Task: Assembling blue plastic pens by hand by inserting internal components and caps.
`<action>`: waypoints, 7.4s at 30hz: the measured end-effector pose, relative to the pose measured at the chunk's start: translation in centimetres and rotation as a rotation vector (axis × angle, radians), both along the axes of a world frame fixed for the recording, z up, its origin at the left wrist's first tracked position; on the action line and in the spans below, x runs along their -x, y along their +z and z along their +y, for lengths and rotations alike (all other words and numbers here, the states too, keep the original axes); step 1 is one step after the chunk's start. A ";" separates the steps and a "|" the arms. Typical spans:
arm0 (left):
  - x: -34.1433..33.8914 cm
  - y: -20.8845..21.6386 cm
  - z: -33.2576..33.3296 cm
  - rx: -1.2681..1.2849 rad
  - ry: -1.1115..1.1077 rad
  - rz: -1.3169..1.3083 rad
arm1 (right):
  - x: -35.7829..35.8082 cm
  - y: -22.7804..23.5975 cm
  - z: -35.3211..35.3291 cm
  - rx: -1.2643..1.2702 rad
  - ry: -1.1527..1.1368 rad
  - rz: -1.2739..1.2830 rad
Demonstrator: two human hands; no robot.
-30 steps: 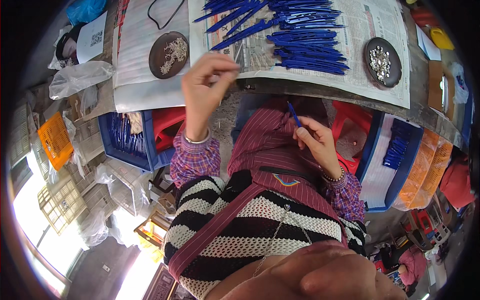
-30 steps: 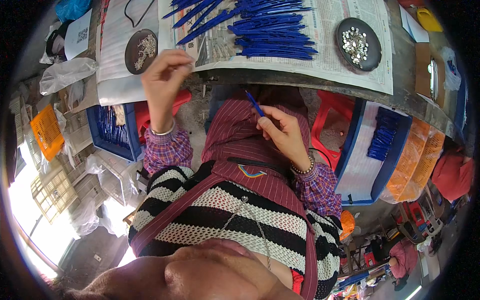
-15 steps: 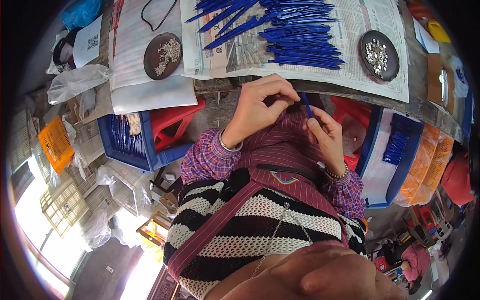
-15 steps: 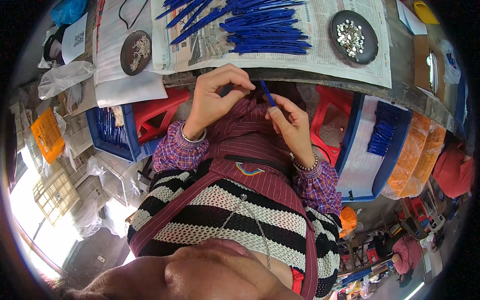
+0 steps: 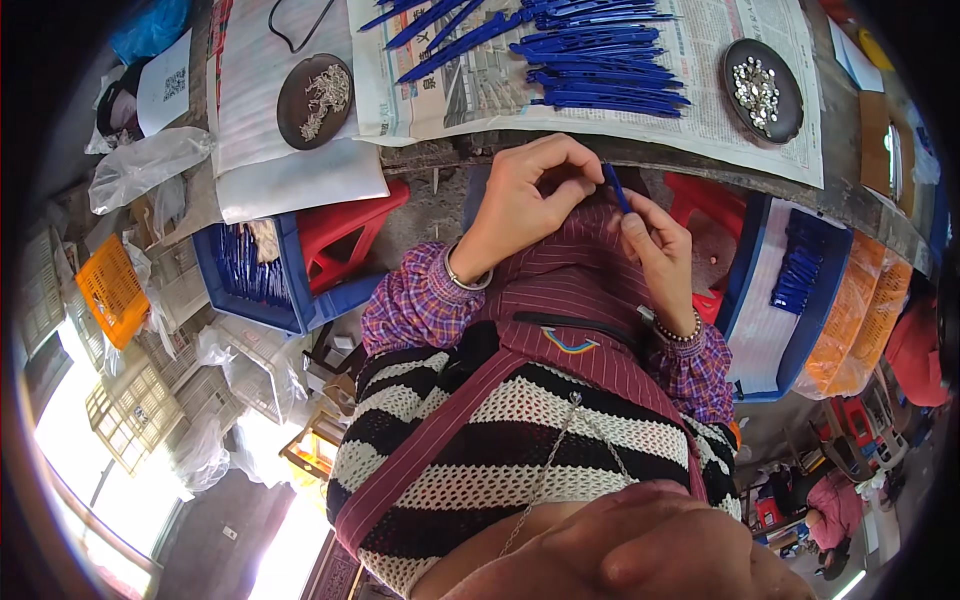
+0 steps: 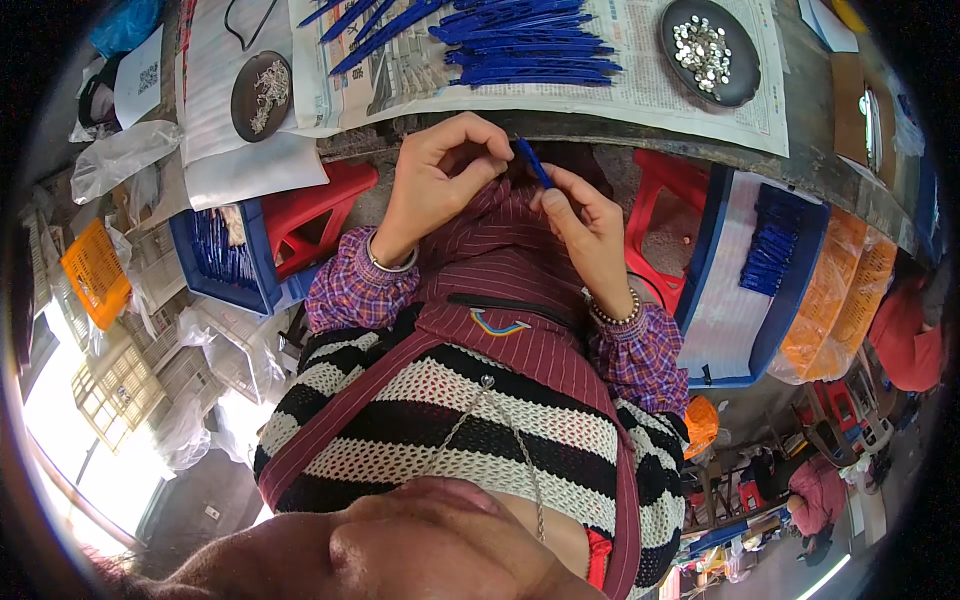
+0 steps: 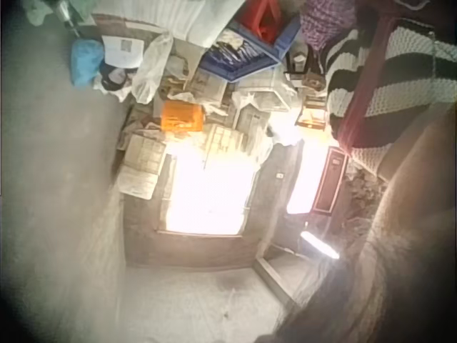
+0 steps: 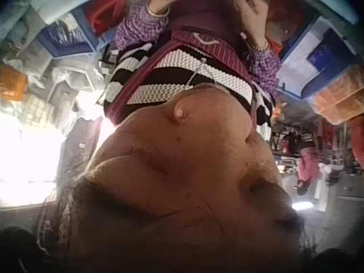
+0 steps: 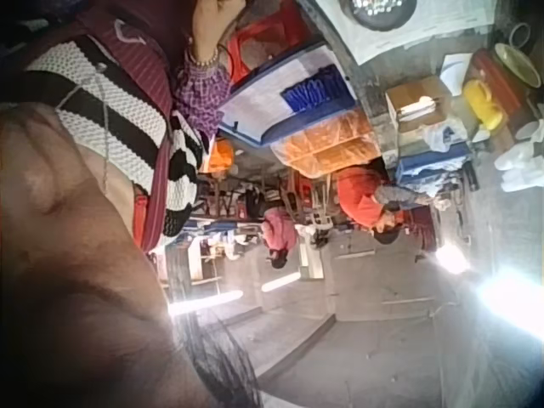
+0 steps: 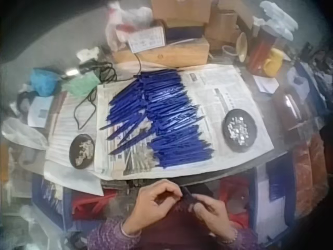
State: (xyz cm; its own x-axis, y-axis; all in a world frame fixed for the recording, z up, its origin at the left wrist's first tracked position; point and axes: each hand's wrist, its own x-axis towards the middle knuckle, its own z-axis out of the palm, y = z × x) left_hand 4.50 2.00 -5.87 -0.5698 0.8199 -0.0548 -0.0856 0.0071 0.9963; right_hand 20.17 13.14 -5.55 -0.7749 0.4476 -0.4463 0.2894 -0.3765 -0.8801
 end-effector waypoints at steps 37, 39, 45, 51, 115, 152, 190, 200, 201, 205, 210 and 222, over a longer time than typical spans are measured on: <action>-1.0 -0.4 0.4 0.015 0.019 -0.134 | 0.2 0.4 0.5 -0.289 -0.003 0.079; -1.0 -0.3 0.4 0.015 0.020 -0.127 | 0.2 0.4 0.4 -0.283 -0.005 0.068; -1.0 -0.4 0.3 0.001 0.032 -0.138 | 0.3 0.6 0.4 -0.276 -0.003 0.053; -1.0 -0.5 0.2 0.003 0.025 -0.140 | 0.3 0.7 0.4 -0.326 0.005 0.059; -1.0 -0.8 0.2 -0.015 -0.016 -0.120 | -0.3 -0.1 0.4 -0.060 0.003 0.054; -0.7 -0.5 0.0 0.069 -0.102 -0.165 | 0.0 0.0 0.4 -0.222 0.019 0.048; -0.7 -0.4 0.0 0.085 -0.116 -0.152 | 0.0 0.2 0.5 -0.279 0.023 0.042; -0.7 -0.4 0.0 0.089 -0.111 -0.177 | 0.0 0.2 0.4 -0.173 0.005 0.024; -0.7 -0.4 0.0 0.091 -0.114 -0.172 | 0.0 0.1 0.4 -0.176 0.005 0.026; -0.7 -0.2 0.0 0.106 -0.128 -0.172 | 0.0 0.1 0.5 -0.201 0.011 0.029; -0.7 -0.3 0.0 0.097 -0.130 -0.151 | 0.0 0.2 0.3 -0.240 -0.001 0.034; -0.7 0.0 0.0 0.087 -0.113 -0.129 | -0.1 0.0 0.4 -0.342 0.001 0.072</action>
State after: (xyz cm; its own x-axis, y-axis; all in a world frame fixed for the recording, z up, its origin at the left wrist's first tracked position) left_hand 5.22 1.98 -5.91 -0.4583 0.8673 -0.1945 -0.2062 0.1091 0.9724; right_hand 20.22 13.53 -5.51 -0.7998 0.5607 -0.2144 0.2219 -0.0557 -0.9735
